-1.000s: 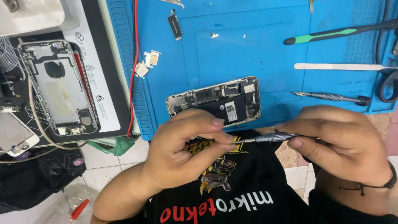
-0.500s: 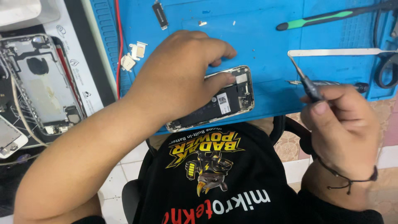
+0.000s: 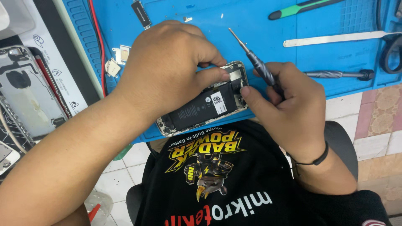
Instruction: The person repairs a disassembled smartphone on a blue repair mat, using a precision screwdriver to remove and reinstall small screws and using fingers and a pry tool to position and press the battery and internal components inside the phone frame.
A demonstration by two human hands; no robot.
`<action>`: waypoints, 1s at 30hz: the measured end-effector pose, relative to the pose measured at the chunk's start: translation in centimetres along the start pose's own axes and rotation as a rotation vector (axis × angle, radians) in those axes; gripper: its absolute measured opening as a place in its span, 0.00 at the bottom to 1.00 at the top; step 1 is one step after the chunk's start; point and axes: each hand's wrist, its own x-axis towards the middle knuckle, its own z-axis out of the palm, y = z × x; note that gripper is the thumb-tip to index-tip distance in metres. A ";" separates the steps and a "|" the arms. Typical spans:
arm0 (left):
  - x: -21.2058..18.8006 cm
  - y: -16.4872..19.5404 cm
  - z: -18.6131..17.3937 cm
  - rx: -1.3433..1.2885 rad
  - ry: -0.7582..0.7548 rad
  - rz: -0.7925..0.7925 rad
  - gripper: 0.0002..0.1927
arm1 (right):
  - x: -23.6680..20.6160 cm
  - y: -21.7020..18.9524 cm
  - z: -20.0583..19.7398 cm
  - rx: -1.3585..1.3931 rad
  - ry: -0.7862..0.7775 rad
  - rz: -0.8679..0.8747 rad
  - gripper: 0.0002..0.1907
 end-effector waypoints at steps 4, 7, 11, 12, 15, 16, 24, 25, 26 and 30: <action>-0.5 -0.7 0.0 -0.006 0.039 0.033 0.09 | 0.4 -0.6 0.8 -0.102 0.005 -0.061 0.18; -0.8 -1.3 0.0 -0.012 0.065 0.043 0.09 | 0.5 -1.0 1.3 -0.160 0.010 -0.069 0.19; -1.0 -1.7 -0.1 0.002 0.085 0.057 0.10 | 0.8 -1.3 1.8 -0.216 0.030 -0.085 0.18; -1.0 -1.7 -0.1 0.008 0.089 0.064 0.10 | 0.9 -1.3 1.9 -0.225 0.036 -0.089 0.18; -1.1 -1.9 -0.1 0.021 0.090 0.076 0.09 | 1.0 -1.2 2.2 -0.239 0.048 -0.111 0.17; -1.1 -2.0 -0.2 0.022 0.083 0.075 0.09 | 1.0 -1.3 2.3 -0.241 0.050 -0.120 0.17; -0.6 -2.2 -0.4 0.062 0.041 0.065 0.09 | 1.3 -1.3 2.4 -0.252 0.048 -0.111 0.16; -0.6 -2.2 -0.3 0.064 0.043 0.059 0.09 | 1.4 -1.3 2.4 -0.251 0.044 -0.113 0.16; -0.5 -2.1 -0.3 0.066 0.046 0.054 0.09 | 1.5 -1.2 2.3 -0.250 0.040 -0.099 0.16; -0.3 -1.9 -0.2 0.045 0.049 0.011 0.09 | 2.1 -1.1 2.2 -0.235 0.016 -0.054 0.18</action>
